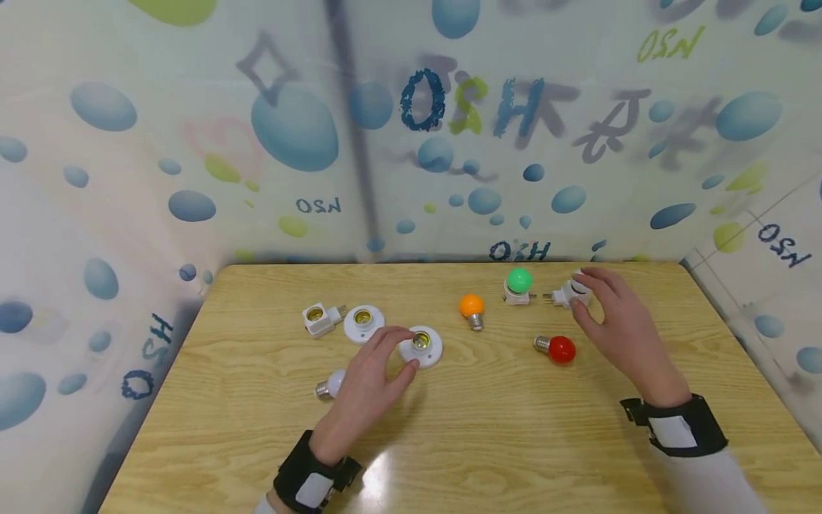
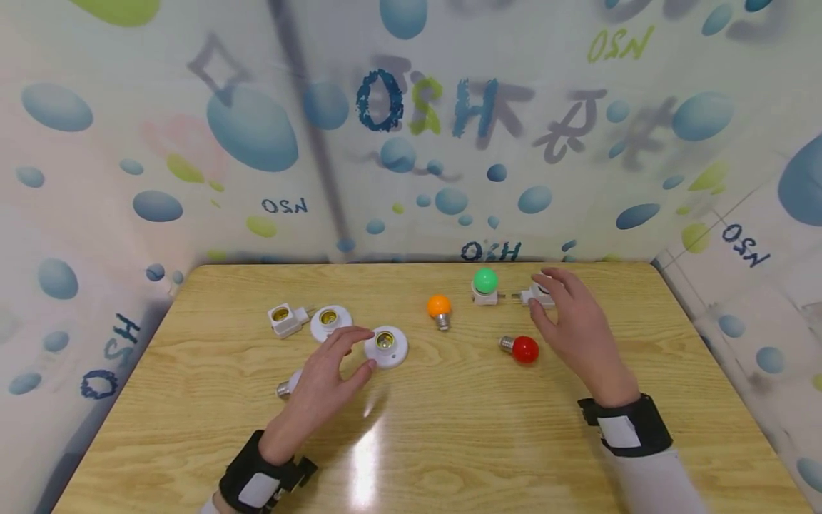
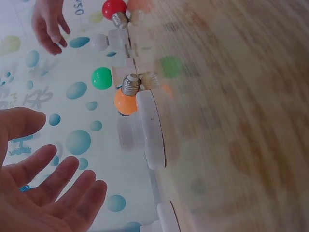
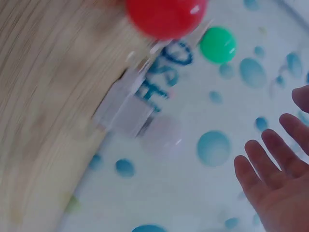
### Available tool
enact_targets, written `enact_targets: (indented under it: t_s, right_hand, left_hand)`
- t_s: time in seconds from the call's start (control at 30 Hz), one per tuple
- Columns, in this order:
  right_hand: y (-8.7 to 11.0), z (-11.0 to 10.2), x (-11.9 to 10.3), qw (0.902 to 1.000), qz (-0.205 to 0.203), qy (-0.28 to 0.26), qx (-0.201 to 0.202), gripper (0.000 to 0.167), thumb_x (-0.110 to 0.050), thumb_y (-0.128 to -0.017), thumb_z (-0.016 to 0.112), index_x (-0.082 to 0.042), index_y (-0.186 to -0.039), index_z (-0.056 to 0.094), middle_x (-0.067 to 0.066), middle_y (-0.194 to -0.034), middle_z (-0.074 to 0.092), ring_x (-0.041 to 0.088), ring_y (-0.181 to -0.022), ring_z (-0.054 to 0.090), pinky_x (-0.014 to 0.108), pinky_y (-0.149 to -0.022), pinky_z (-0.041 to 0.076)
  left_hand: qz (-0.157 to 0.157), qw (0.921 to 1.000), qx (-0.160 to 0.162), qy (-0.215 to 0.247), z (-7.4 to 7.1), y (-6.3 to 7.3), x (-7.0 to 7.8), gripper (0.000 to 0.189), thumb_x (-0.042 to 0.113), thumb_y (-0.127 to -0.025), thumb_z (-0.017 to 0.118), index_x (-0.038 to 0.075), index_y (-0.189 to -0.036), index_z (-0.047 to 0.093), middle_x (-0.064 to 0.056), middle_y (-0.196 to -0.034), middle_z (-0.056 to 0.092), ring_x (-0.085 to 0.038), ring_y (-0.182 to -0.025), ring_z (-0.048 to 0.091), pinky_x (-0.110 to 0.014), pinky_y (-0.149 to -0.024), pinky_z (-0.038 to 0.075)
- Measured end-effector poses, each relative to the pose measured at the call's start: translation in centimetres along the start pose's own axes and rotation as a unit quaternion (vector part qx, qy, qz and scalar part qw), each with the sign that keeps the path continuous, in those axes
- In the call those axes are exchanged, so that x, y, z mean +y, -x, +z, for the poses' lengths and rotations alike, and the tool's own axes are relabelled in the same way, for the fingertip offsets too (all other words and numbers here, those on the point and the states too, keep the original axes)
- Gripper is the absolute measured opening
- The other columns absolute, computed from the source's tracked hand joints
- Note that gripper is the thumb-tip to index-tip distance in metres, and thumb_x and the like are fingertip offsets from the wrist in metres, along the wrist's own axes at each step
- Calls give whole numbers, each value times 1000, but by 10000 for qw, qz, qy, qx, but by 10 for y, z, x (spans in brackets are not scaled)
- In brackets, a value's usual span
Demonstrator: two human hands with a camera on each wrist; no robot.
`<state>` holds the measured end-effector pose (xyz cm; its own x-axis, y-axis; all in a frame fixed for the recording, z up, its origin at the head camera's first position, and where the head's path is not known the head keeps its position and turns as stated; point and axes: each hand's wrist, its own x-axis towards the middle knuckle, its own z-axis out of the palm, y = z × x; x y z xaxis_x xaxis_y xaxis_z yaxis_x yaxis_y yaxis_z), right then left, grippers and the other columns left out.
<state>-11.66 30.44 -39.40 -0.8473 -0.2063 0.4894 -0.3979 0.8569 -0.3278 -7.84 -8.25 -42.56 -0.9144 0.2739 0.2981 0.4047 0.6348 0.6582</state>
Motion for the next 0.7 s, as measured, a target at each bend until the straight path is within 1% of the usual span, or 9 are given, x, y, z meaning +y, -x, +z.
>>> enact_targets:
  t_s: [0.13,0.27,0.33,0.43,0.57,0.63,0.7]
  right_hand:
    - [1,11,-29,9985,-545,-47,-85,42,-2,-87,79,1,-127,66,19,-125,63,38,-112,62,58,-89,54]
    - [1,29,-54,9944,-960,-124,-415,41,-9,-88,80,-1,-126,67,16,-123,66,34,-109,64,52,-87,57]
    - [0,39,-66,9923,-1013,-154,-692,44,-14,-90,81,-1,-129,65,15,-125,65,33,-112,64,50,-90,56]
    - [-3,55,-86,9881,-923,-208,-1212,50,-22,-91,82,-2,-133,64,15,-128,65,32,-116,63,49,-96,55]
    - [-10,77,-108,9778,-842,-120,-1913,62,-34,-90,82,-3,-140,60,14,-133,64,31,-118,62,48,-100,53]
    - [-13,87,-114,9720,-895,-91,-2172,67,-38,-89,83,-4,-142,59,14,-135,63,31,-118,63,48,-101,52]
    - [-15,96,-119,9676,-950,-93,-2338,71,-41,-88,84,-4,-143,58,13,-136,63,30,-119,62,48,-101,52]
  left_hand:
    - [63,9998,190,-79,-2,-1,-3,39,15,-91,79,10,-127,67,-6,-129,65,-26,-121,63,-46,-97,54]
    - [61,9991,392,-118,-7,-1,-8,38,13,-89,80,9,-125,68,-7,-127,65,-27,-118,64,-48,-94,54]
    - [41,9989,469,-67,-11,0,-11,38,12,-89,79,9,-125,68,-7,-128,65,-28,-118,64,-49,-94,54]
    - [38,9983,586,9,-17,-1,-15,39,10,-89,79,9,-126,68,-9,-128,65,-29,-118,64,-51,-94,54]
    - [65,9977,669,22,-22,-2,-19,38,11,-90,79,9,-127,68,-9,-127,67,-29,-119,64,-51,-94,53]
    - [69,9974,710,59,-25,-2,-20,38,11,-90,78,8,-126,69,-9,-126,68,-29,-118,65,-50,-93,54]
    - [55,9969,775,122,-27,-3,-21,38,12,-90,79,8,-126,69,-9,-125,70,-29,-118,66,-50,-94,54]
